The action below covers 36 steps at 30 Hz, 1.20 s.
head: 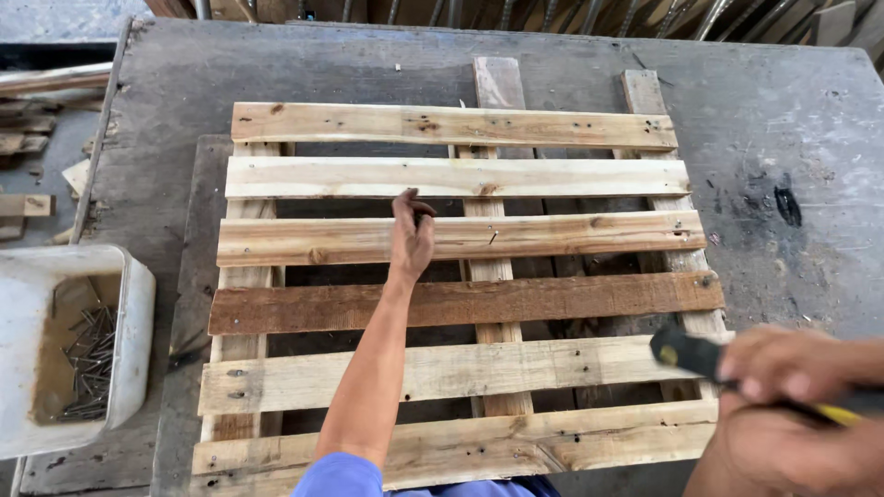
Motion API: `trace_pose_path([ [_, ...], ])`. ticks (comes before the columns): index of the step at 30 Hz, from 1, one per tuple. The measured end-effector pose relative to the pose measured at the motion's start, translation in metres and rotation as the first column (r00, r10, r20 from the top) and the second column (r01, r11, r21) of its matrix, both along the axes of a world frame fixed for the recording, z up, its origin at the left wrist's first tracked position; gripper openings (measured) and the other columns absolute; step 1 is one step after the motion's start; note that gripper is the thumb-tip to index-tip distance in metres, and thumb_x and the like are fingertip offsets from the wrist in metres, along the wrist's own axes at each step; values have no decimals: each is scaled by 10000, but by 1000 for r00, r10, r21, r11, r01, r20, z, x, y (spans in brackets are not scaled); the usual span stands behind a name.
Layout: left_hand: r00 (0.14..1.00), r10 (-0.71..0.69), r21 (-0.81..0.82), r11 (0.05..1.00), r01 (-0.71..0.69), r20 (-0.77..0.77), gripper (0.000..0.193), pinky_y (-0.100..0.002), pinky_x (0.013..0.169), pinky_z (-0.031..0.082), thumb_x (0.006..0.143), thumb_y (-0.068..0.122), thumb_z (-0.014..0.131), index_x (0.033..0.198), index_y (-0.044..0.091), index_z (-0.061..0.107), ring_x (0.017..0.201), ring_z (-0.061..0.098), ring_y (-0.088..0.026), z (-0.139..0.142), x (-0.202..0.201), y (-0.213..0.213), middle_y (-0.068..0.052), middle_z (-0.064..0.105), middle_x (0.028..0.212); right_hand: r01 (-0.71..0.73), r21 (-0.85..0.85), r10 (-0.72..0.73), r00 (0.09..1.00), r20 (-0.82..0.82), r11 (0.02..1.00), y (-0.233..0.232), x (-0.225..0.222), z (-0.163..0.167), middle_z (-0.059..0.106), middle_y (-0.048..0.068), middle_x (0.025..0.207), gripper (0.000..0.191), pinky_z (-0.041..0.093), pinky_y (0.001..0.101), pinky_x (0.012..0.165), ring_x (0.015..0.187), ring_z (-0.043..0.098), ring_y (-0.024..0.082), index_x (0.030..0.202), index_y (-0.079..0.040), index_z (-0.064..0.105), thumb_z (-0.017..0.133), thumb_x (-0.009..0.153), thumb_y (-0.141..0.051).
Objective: The person repeatedly picks nails from a container and hammers them into a wooden pallet. The person uses a hammer to drive nails into the pallet slats, moving along the pallet to secure multiple nails.
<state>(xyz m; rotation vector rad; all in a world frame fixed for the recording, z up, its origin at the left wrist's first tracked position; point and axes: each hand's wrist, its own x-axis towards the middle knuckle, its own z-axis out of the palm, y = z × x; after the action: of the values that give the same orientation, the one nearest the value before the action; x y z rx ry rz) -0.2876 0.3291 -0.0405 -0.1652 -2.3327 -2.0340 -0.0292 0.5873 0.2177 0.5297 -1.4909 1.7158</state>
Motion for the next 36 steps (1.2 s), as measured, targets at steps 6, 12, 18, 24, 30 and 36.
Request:
trace_pose_path([
  [6,956,-89,-118,991,58,-280,159,-361,687,570,1075,-43,401,1231,-12,388,828,677,-227,-7,2,7,-158,667,1004,-295,643,-581,278,765,706,-41,-40,-155,602,55,652,324,422,287,453,528,551,116,1126,-26,525,601,1021,-323],
  [12,963,-37,-32,999,29,-266,109,-351,593,495,1095,22,313,1192,-19,339,649,553,-202,-7,7,7,-144,616,849,-59,339,-195,721,665,939,17,-3,-57,512,-3,585,192,413,306,376,417,479,89,924,-107,550,532,1020,-272],
  [18,913,48,-3,999,-53,-406,39,-384,663,495,1144,38,348,1165,7,338,694,458,-241,-7,-2,8,-165,506,826,3,-36,10,937,348,999,-36,-21,-41,520,3,617,221,440,314,397,457,504,113,981,-87,530,566,988,-304],
  [24,995,88,-14,996,-89,-39,333,-429,578,468,1027,101,443,1341,35,354,626,560,-254,15,3,7,-135,599,744,-179,405,-367,212,906,897,5,-27,-133,565,6,632,256,467,314,404,474,544,130,989,-69,541,602,953,-315],
  [30,992,25,119,993,-10,-124,103,-450,616,508,1081,122,403,1135,35,400,680,601,-291,7,12,5,-153,630,812,-37,-5,37,992,117,999,44,22,-8,518,-5,724,188,404,273,428,551,477,98,996,-104,545,614,1017,-278],
  [36,990,50,60,997,-42,-135,100,-430,633,494,1079,104,436,1138,25,418,680,618,-303,12,0,5,-166,633,805,-322,518,-446,273,852,793,-35,-33,-151,558,19,733,186,481,297,450,587,551,108,1012,-94,525,609,955,-250],
])
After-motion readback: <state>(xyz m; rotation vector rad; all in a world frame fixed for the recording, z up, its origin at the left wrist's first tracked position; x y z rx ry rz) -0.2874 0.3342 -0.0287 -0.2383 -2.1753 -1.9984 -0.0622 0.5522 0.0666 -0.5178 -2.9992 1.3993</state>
